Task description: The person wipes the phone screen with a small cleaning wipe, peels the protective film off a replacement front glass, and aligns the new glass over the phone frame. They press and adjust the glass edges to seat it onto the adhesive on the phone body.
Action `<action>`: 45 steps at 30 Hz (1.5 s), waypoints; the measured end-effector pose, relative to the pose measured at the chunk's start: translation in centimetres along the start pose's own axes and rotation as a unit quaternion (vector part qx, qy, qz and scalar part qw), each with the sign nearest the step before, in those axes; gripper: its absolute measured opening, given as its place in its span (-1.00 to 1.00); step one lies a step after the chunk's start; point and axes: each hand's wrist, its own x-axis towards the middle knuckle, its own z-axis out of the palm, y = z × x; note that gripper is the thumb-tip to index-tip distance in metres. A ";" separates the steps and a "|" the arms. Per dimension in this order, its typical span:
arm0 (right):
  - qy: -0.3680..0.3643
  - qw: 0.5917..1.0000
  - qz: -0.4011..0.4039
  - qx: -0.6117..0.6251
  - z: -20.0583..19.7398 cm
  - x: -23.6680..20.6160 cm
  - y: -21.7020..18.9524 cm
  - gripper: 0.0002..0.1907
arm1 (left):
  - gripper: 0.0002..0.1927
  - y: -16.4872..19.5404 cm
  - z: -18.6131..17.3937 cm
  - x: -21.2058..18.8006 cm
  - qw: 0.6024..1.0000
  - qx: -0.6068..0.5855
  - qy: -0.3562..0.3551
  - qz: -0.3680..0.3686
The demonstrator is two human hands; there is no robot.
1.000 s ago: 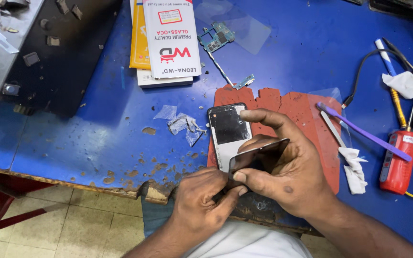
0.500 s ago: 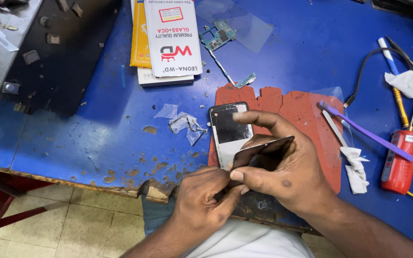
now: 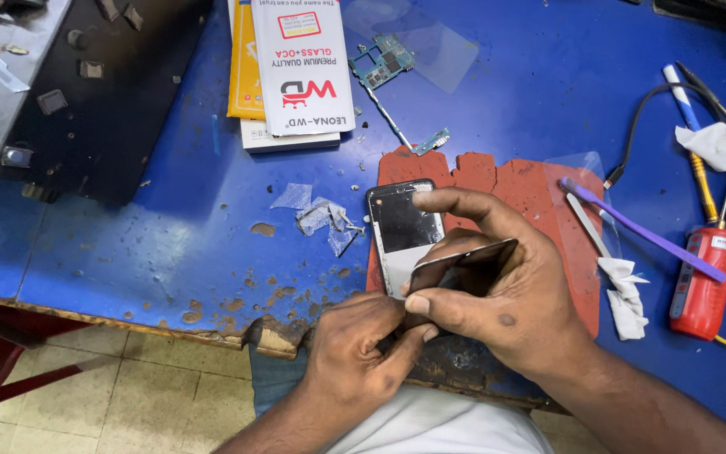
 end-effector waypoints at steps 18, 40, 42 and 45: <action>-0.014 0.999 -0.027 0.039 -0.2 0.2 -0.1 -0.07 | -0.86 0.1 0.0 0.0 1.000 0.003 -0.003 -0.004; -0.022 0.993 0.017 0.111 -1.7 1.1 1.4 -0.07 | -0.70 0.1 0.3 0.0 0.992 0.036 0.011 -0.123; -0.016 0.993 0.018 0.112 -1.8 1.1 1.8 -0.12 | -0.70 0.2 0.4 0.2 0.991 0.032 0.009 -0.126; 0.004 0.993 -0.003 0.116 -1.6 1.4 2.3 -0.18 | -0.72 0.3 0.3 0.4 0.991 0.024 0.013 -0.131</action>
